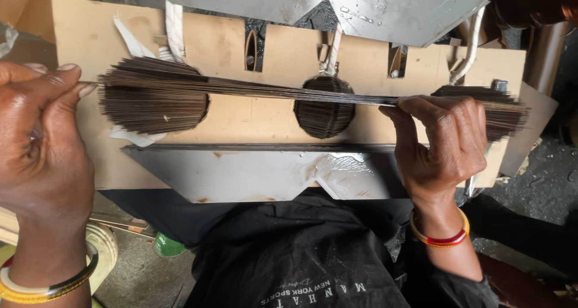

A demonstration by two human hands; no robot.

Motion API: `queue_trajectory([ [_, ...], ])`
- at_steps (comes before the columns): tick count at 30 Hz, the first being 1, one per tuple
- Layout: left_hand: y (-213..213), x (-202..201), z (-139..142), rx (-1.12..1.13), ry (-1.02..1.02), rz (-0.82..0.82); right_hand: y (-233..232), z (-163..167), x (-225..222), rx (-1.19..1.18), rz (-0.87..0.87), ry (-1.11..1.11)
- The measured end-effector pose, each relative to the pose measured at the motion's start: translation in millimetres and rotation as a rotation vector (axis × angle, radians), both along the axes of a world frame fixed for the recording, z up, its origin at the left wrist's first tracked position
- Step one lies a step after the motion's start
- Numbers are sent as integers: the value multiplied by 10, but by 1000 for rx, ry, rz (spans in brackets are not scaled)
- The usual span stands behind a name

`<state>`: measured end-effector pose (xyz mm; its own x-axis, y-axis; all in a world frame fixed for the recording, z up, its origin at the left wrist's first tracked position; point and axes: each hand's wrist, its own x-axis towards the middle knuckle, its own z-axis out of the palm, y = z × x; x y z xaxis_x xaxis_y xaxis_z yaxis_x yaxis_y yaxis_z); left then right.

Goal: The person sits on the floor and aligns multiple thin metal rods through a jig with three circular openings. They repeatedly adjust the rods by hand, using a small metal bar to straighten them, and occasionally tap the jig to settle the rods into place.

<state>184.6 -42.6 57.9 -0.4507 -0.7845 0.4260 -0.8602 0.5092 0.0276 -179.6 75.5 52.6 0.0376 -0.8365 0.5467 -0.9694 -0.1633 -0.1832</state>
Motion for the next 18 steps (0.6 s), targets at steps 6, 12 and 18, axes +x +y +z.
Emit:
queue_trajectory([
  [6,-5,-53,-9,10,-25,9,-34,-66,-34,-30,-35,-18],
  [12,-11,-44,-40,11,-41,16,12,-161,-72,-28,-44,-51],
  [18,79,-305,354,-9,-109,44,50,-184,-63,-37,-55,-77],
])
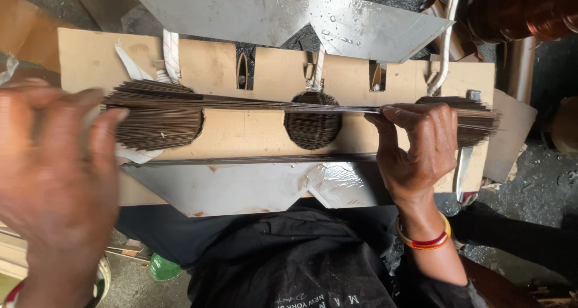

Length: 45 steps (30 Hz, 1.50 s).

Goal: The person sits on the floor and aligns multiple thin metal rods through a jig with three circular openings. They repeatedly adjust the rods by hand, using a small metal bar to straighten them, and occasionally tap the jig to settle the rods into place.

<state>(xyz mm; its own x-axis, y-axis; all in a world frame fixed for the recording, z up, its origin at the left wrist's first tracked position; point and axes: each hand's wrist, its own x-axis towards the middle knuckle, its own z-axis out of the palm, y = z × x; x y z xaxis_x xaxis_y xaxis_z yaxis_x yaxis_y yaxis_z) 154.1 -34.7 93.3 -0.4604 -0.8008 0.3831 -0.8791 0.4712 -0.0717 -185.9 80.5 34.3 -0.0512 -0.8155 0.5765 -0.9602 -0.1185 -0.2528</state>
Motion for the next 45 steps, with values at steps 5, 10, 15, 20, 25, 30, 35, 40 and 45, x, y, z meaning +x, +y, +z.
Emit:
queue_trajectory([
  [5,-62,-870,76,37,247,-491,-42,7,18,28,-35,-31],
  [10,-83,-1179,-499,123,375,-607,-14,32,-26,56,8,-37],
  [15,-105,-1175,-623,116,406,-607,-61,-8,-64,50,-2,-38],
  [20,-153,-1255,-566,109,430,-621,-92,-41,-91,71,-7,-27],
  [25,-110,-1187,-707,113,405,-618,-88,9,-96,101,-11,-10],
  [30,-287,-1177,-405,3,99,-665,-180,199,-159,240,36,175],
  [35,-675,-753,-116,84,-146,-681,-280,283,-294,311,106,470],
  [40,-734,-649,-498,315,-49,-734,-227,193,-410,387,91,440],
  [45,-674,-802,-592,261,-81,-717,-150,74,-533,401,69,417],
])
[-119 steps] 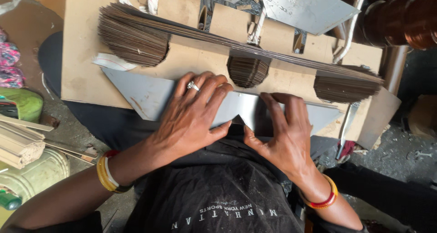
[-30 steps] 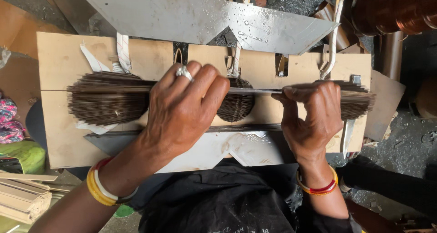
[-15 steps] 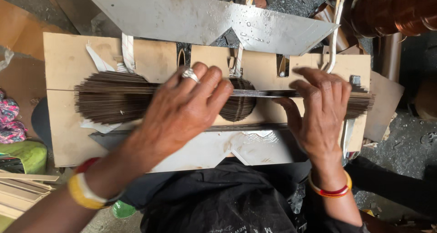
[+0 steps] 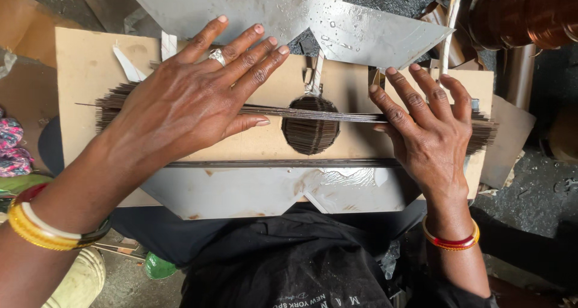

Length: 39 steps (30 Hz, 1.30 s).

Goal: The person sits on the floor and aligns multiple thin metal rods through a jig with three circular openings. They repeatedly adjust the rods by hand, using a small metal bar to straighten them, and occasionally tap the jig to settle the rods into place.

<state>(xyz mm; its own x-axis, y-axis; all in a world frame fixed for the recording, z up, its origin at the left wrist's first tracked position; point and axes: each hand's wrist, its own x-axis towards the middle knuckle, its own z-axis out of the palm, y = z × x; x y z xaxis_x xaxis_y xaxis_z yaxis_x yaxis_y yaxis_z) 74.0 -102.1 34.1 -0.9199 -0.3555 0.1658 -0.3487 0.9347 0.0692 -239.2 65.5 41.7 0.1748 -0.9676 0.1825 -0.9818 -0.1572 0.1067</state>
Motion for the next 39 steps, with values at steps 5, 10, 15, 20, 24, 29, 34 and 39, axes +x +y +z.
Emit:
queue_trajectory([
  [5,36,-146,18,-21,8,25,22,-103,-80,-20,4,14],
  [10,54,-122,-35,-109,-33,48,41,-138,-123,-15,13,9],
  [15,48,-137,1,-418,-109,80,28,-207,-139,-69,39,42],
  [20,118,-106,69,-433,-114,81,123,-194,-149,-54,55,24],
  [24,192,-47,84,-455,-107,77,216,-197,-92,-55,53,-19],
  [29,179,-51,-15,-495,-123,53,220,-293,-166,-76,66,25],
  [34,200,-11,-9,-477,-108,50,255,-320,-261,-62,75,33],
  [39,690,-92,138,-440,147,-48,517,-97,143,-109,108,-34],
])
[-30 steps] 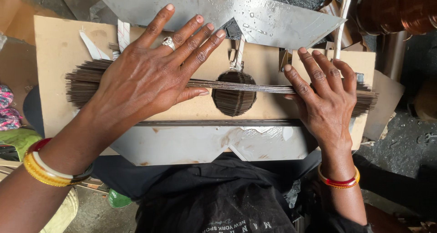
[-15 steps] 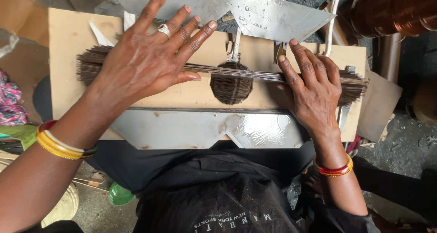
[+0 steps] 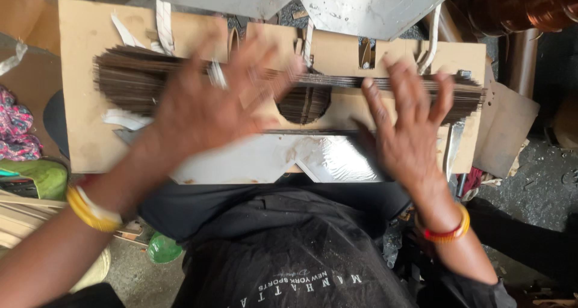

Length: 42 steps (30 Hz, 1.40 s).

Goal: The person sits on the floor and aligns multiple thin metal rods through a jig with three circular openings. They repeatedly adjust the rods by hand, using a small metal bar to straighten them, and occasionally tap the jig to settle the rods into place.

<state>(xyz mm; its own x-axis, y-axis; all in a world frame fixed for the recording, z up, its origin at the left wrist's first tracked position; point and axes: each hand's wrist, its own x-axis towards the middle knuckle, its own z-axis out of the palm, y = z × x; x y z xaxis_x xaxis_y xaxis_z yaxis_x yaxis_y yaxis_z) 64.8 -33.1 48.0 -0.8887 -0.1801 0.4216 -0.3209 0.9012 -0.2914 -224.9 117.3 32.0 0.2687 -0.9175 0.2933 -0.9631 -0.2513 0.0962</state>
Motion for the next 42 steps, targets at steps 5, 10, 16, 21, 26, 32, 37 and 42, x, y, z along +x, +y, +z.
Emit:
queue_trajectory([
  [5,794,-8,-249,787,31,121,259,162,586,364,-47,-433],
  [10,939,65,-459,920,136,209,242,223,728,399,-107,-450],
  [16,955,30,-362,918,173,202,284,127,861,307,-108,-308],
  [21,925,58,-364,886,163,181,304,19,852,248,-62,-219],
  [26,935,68,-328,840,165,169,326,70,786,243,-24,-270],
  [32,1108,197,-319,134,127,182,516,214,603,101,-74,-247],
  [37,1019,206,-217,55,30,260,779,345,23,232,-273,-192],
  [42,782,-102,54,122,-55,74,846,485,-611,206,-368,-279],
])
